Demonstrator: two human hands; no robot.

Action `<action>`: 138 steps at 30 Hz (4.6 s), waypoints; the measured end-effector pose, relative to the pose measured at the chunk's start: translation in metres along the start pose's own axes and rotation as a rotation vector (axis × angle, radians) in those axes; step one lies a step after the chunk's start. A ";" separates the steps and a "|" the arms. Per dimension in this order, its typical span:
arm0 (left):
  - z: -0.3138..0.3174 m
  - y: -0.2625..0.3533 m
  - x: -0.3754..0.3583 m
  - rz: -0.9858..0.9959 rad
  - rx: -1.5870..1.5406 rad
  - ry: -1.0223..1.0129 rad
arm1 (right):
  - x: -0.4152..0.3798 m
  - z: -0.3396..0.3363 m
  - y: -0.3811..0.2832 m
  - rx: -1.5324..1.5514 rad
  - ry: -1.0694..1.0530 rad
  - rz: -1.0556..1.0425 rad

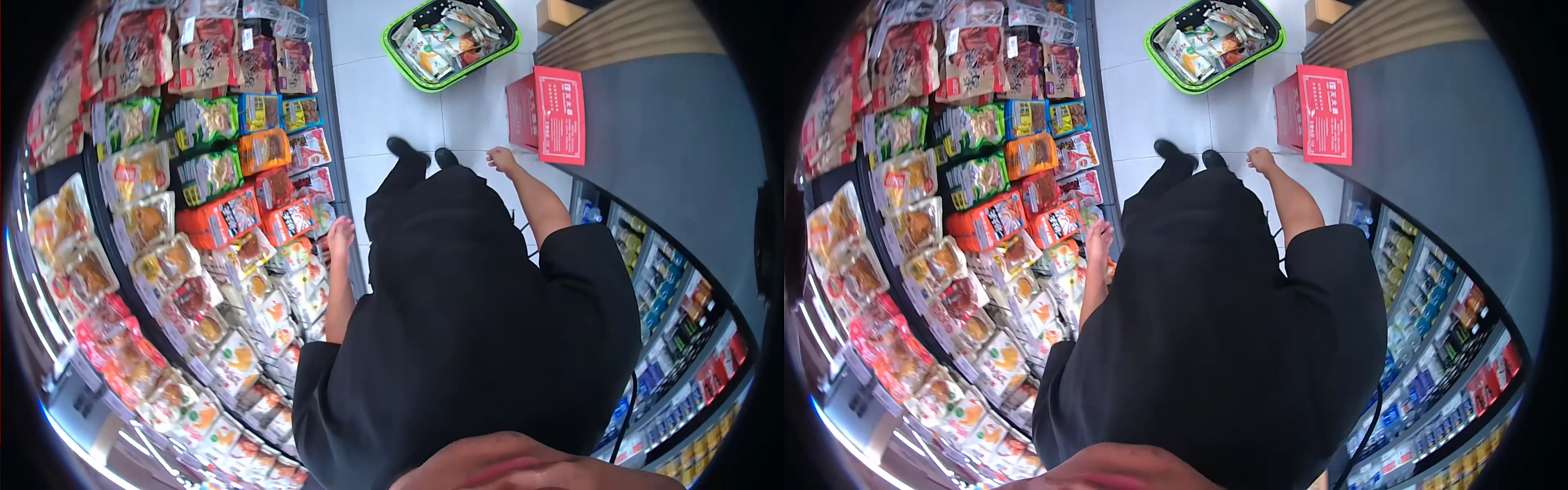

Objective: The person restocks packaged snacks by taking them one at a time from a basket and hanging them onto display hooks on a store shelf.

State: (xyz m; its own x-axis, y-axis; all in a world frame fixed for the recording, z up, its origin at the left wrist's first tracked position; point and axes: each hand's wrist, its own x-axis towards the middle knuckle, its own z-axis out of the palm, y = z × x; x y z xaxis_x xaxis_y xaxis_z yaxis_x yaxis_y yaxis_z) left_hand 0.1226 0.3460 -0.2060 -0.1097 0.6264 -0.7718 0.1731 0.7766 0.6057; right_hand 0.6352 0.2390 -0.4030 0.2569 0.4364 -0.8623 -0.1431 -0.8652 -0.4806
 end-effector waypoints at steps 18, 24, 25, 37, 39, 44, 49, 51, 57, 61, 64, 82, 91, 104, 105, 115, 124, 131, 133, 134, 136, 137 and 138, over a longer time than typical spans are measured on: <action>0.112 0.147 0.212 -0.004 0.052 -0.305 | 0.001 -0.028 -0.075 -0.019 0.236 -0.057; 0.074 0.124 0.177 -0.171 -0.160 -0.069 | 0.065 -0.021 -0.187 -0.170 0.137 -0.187; 0.066 0.109 0.166 -0.197 -0.171 -0.032 | 0.080 -0.016 -0.204 -0.297 0.145 -0.251; 0.136 -0.052 -0.074 -0.835 -0.133 0.243 | 0.379 0.036 -0.312 -1.109 0.100 -0.465; 0.158 -0.060 -0.096 -0.871 -0.073 0.211 | 0.393 0.050 -0.328 -0.993 0.300 -0.557; 0.200 -0.044 -0.112 -0.868 -0.126 0.306 | 0.455 0.059 -0.304 -0.820 0.059 -0.295; 0.220 -0.013 -0.102 -0.795 -0.123 0.298 | 0.444 0.068 -0.320 -1.127 0.020 -0.168; 0.224 -0.004 -0.100 -0.743 -0.098 0.346 | 0.440 0.074 -0.331 -1.207 0.008 -0.094; 0.230 0.022 -0.094 -0.611 -0.069 0.337 | 0.372 0.061 -0.365 -0.990 0.202 -0.413; 0.234 0.031 -0.077 -0.432 -0.028 0.304 | 0.337 0.026 -0.358 -0.768 0.347 -0.688; 0.236 0.037 -0.066 -0.313 -0.051 0.299 | 0.304 0.009 -0.364 -0.692 0.322 -0.720; 0.187 0.059 -0.087 0.444 -0.543 0.237 | -0.146 0.131 -0.362 -0.384 -0.981 -0.567; 0.166 0.016 -0.178 0.575 -0.987 0.300 | -0.237 0.182 -0.292 -0.603 -1.211 -0.771; 0.154 -0.033 -0.235 0.682 -1.100 0.563 | -0.306 0.207 -0.236 -0.585 -1.224 -0.521; 0.154 -0.032 -0.236 0.689 -1.042 0.571 | -0.309 0.207 -0.238 -0.581 -1.225 -0.524; 0.166 -0.001 -0.239 0.679 -1.243 0.372 | -0.319 0.183 -0.270 -0.430 -1.232 -0.478; 0.184 0.052 -0.232 0.734 -1.225 0.282 | -0.295 0.161 -0.316 -0.339 -1.323 -0.327; 0.190 0.088 -0.228 0.734 -1.263 0.251 | -0.279 0.147 -0.340 -0.266 -1.435 -0.166; 0.190 0.100 -0.225 0.763 -1.292 0.257 | -0.256 0.144 -0.345 -0.387 -1.479 -0.170; 0.190 0.105 -0.227 0.796 -1.318 0.240 | -0.244 0.141 -0.343 -0.514 -1.515 -0.170; 0.191 0.112 -0.228 0.813 -1.344 0.225 | -0.248 0.133 -0.348 -0.567 -1.558 -0.225; 0.190 0.115 -0.227 0.820 -1.342 0.229 | -0.250 0.131 -0.353 -0.728 -1.600 -0.318; 0.188 0.117 -0.226 0.831 -1.338 0.231 | -0.253 0.130 -0.357 -0.892 -1.635 -0.418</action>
State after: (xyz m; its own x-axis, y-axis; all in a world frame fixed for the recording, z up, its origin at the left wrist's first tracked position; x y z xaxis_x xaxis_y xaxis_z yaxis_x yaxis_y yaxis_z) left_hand 0.3513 0.2831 0.0029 -0.5885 0.7870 -0.1852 -0.6757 -0.3529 0.6472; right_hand 0.4971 0.4699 -0.0339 -0.9598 -0.0675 -0.2723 0.2802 -0.2829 -0.9173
